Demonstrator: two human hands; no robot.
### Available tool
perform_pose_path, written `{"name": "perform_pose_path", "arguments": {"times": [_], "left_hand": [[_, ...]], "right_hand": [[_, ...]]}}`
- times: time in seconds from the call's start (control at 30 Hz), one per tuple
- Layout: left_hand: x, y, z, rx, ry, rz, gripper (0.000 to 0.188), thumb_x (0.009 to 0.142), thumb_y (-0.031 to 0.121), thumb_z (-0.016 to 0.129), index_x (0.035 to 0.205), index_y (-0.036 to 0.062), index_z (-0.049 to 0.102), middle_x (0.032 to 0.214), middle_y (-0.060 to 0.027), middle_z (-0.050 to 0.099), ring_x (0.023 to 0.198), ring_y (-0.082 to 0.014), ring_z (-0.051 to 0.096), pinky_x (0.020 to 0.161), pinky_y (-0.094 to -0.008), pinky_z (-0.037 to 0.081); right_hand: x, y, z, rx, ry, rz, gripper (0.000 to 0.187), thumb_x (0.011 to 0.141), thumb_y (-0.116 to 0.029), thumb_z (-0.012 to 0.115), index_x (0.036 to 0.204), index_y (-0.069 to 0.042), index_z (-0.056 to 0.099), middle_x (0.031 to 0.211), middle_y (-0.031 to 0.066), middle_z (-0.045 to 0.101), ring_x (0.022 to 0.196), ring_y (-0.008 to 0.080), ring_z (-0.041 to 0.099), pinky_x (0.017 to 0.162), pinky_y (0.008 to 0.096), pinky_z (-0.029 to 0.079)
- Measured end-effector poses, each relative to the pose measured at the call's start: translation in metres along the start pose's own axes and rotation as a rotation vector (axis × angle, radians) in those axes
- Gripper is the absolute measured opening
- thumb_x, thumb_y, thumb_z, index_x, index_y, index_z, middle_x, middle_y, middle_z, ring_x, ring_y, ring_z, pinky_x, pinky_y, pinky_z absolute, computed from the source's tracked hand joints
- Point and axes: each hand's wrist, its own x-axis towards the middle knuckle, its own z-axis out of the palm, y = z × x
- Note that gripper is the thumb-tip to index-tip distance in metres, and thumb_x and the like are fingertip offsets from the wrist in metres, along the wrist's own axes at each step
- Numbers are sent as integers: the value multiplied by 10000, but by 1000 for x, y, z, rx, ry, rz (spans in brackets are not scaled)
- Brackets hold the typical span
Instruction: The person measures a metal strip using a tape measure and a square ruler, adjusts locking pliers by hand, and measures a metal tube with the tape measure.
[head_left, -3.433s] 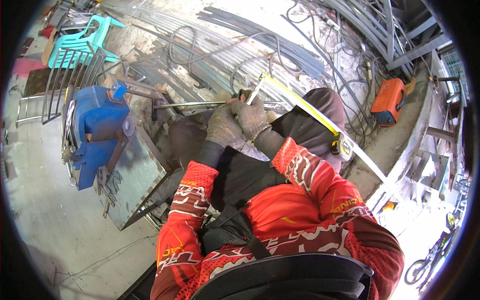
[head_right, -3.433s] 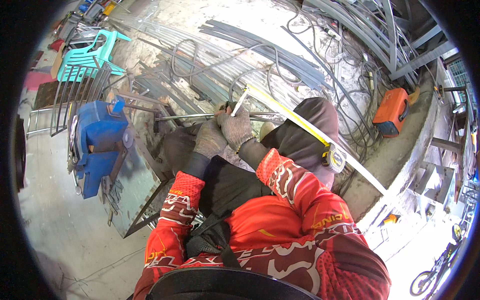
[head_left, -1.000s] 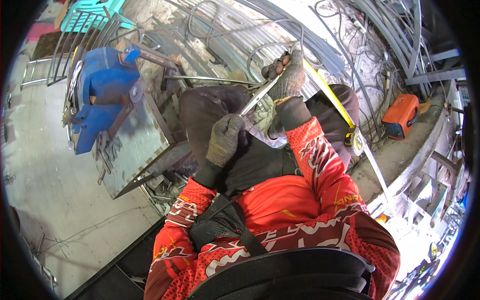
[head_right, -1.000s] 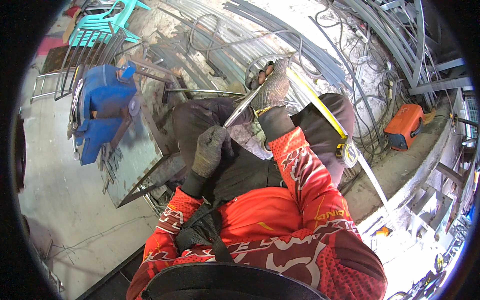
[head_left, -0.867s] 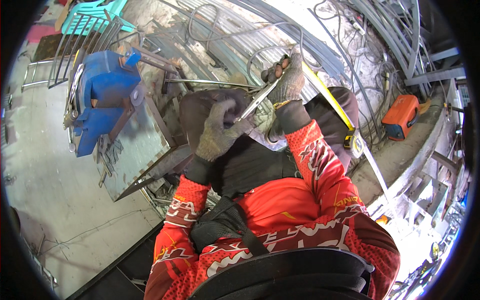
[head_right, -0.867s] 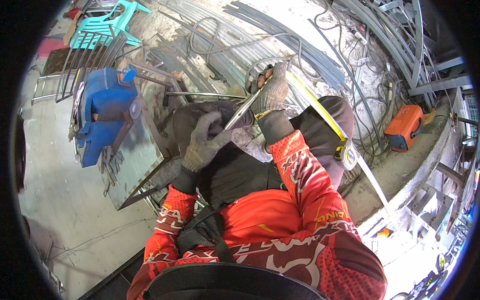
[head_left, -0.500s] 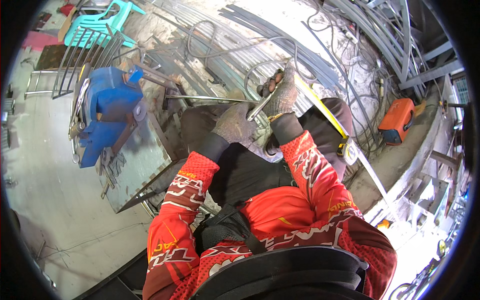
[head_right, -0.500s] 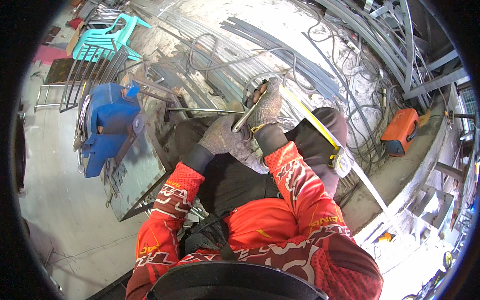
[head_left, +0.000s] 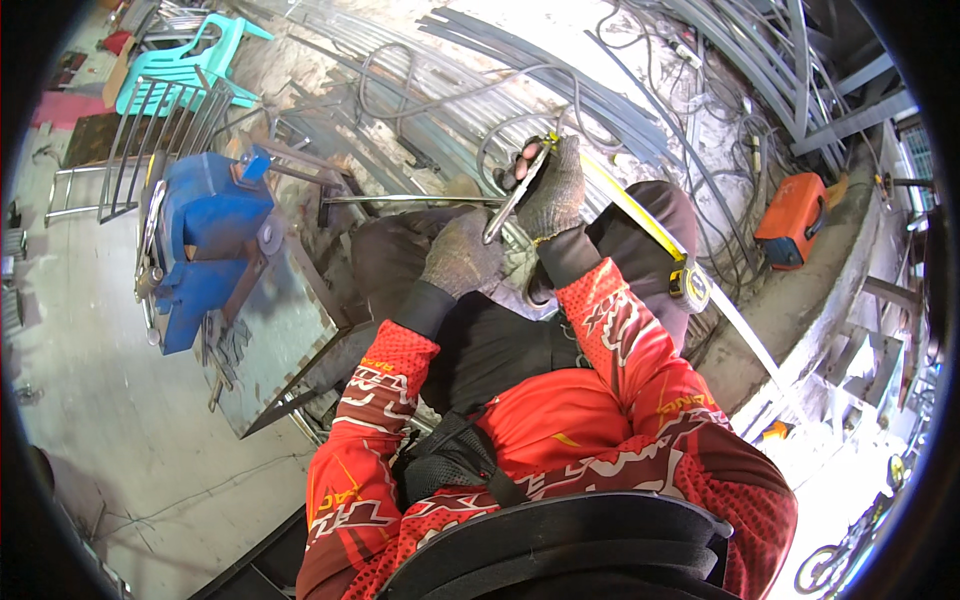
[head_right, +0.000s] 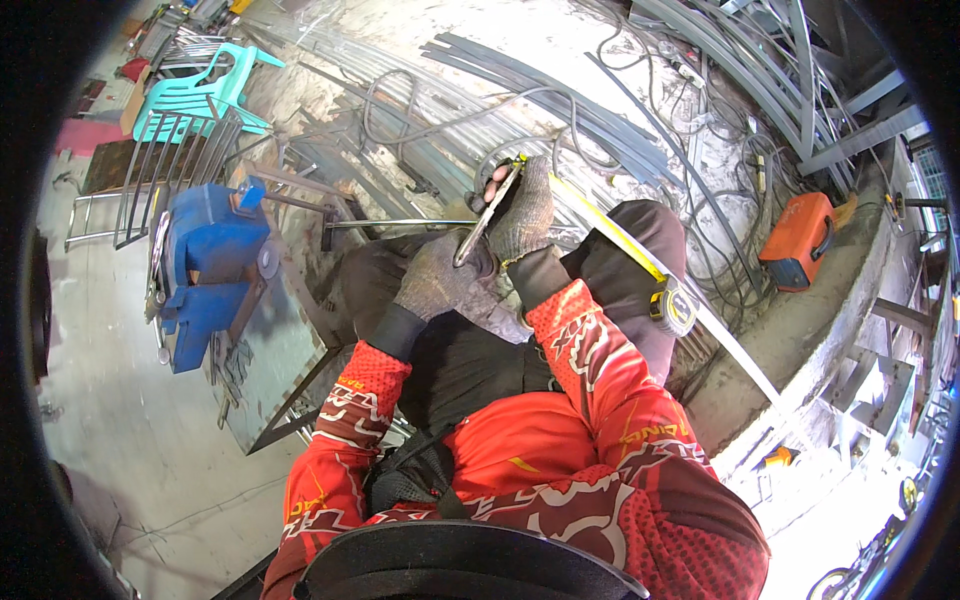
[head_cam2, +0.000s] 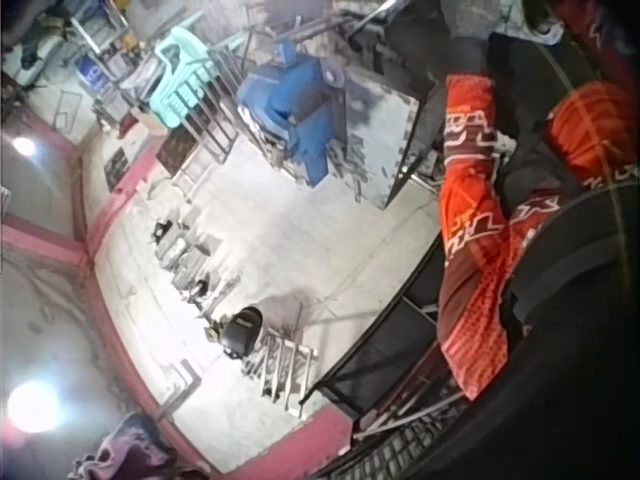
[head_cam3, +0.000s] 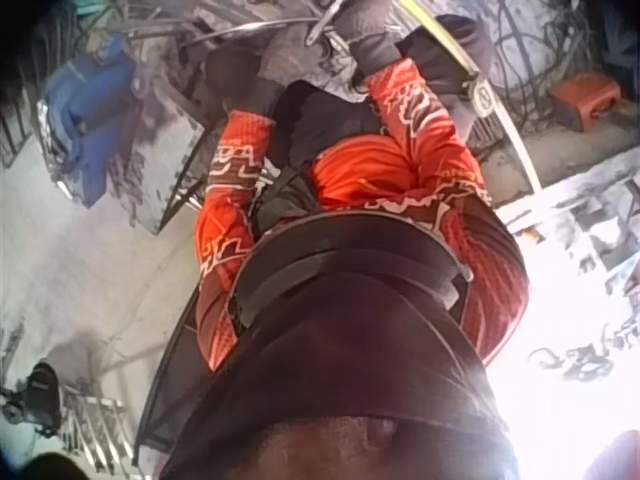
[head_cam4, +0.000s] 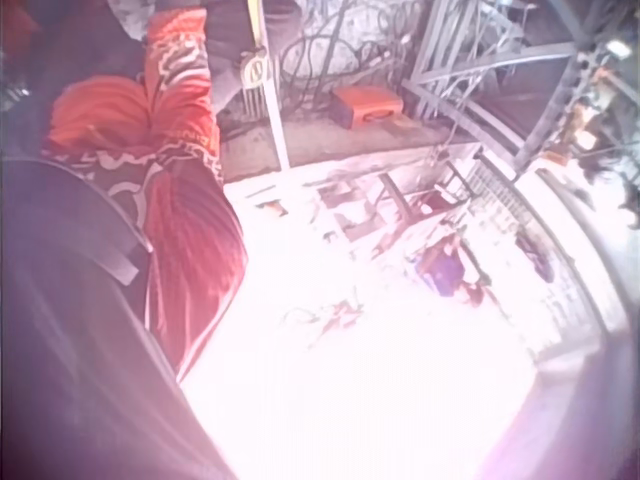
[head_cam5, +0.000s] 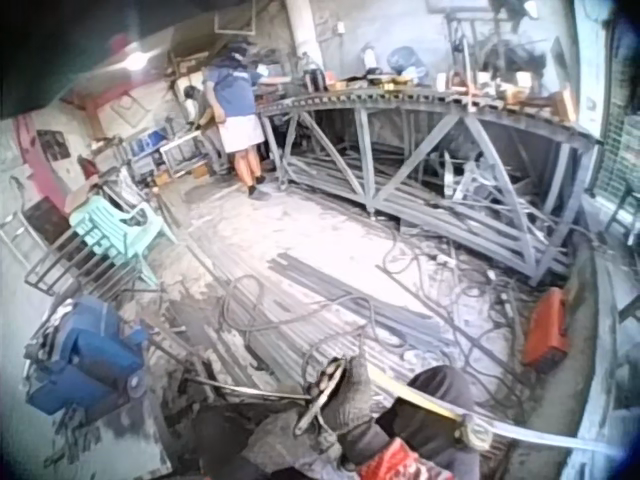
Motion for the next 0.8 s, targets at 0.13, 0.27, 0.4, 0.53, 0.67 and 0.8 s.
{"name": "perform_pose_path", "arguments": {"times": [0.13, 0.27, 0.4, 0.53, 0.67, 0.8], "left_hand": [[-6, 6, 1, 10, 45, 13, 233, 794, 176, 653, 953, 14, 600, 942, -275, 636, 935, -482, 624, 805, -558, 491], [-15, 7, 3, 60, 162, 113, 272, 809, 218, 684, 981, 22, 606, 940, -243, 632, 905, -470, 622, 791, -544, 496], [-44, 7, 0, -10, 199, 82, 328, 832, 292, 726, 968, 22, 597, 899, -217, 624, 865, -460, 616, 771, -521, 501], [-67, -12, 9, -106, 250, 40, 329, 861, 274, 754, 975, 6, 602, 834, -172, 596, 776, -348, 621, 702, -452, 492], [-79, -13, 1, -239, 335, 132, 243, 954, 243, 692, 1002, 13, 630, 816, -99, 601, 716, -205, 600, 661, -360, 496], [-84, -18, -14, -754, -70, -304, 238, 995, 244, 637, 992, 6, 632, 803, -72, 632, 647, -166, 584, 618, -320, 484]], "right_hand": [[-4, -2, 0, -48, -27, 1, 536, 1002, -593, 511, 898, -79, 621, 677, 64, 586, 573, 213, 562, 521, 362, 481], [-4, -2, 0, -111, -21, -6, 544, 1005, -598, 496, 892, -81, 626, 611, 66, 557, 522, 192, 529, 473, 321, 427], [-1, 1, -1, -171, 77, -35, 516, 1010, -580, 497, 867, -97, 612, 577, 46, 528, 493, 170, 497, 442, 305, 370], [-4, 2, 8, -124, 121, -48, 483, 1015, -550, 513, 849, -104, 597, 580, 27, 504, 497, 165, 494, 448, 302, 369], [5, 2, 2, -110, 82, -81, 495, 1011, -563, 515, 843, -104, 593, 595, 29, 515, 498, 170, 501, 458, 307, 393], [1, 0, 7, -89, 78, -21, 501, 1014, -566, 503, 836, -106, 585, 578, 40, 514, 493, 192, 506, 471, 336, 432]]}}
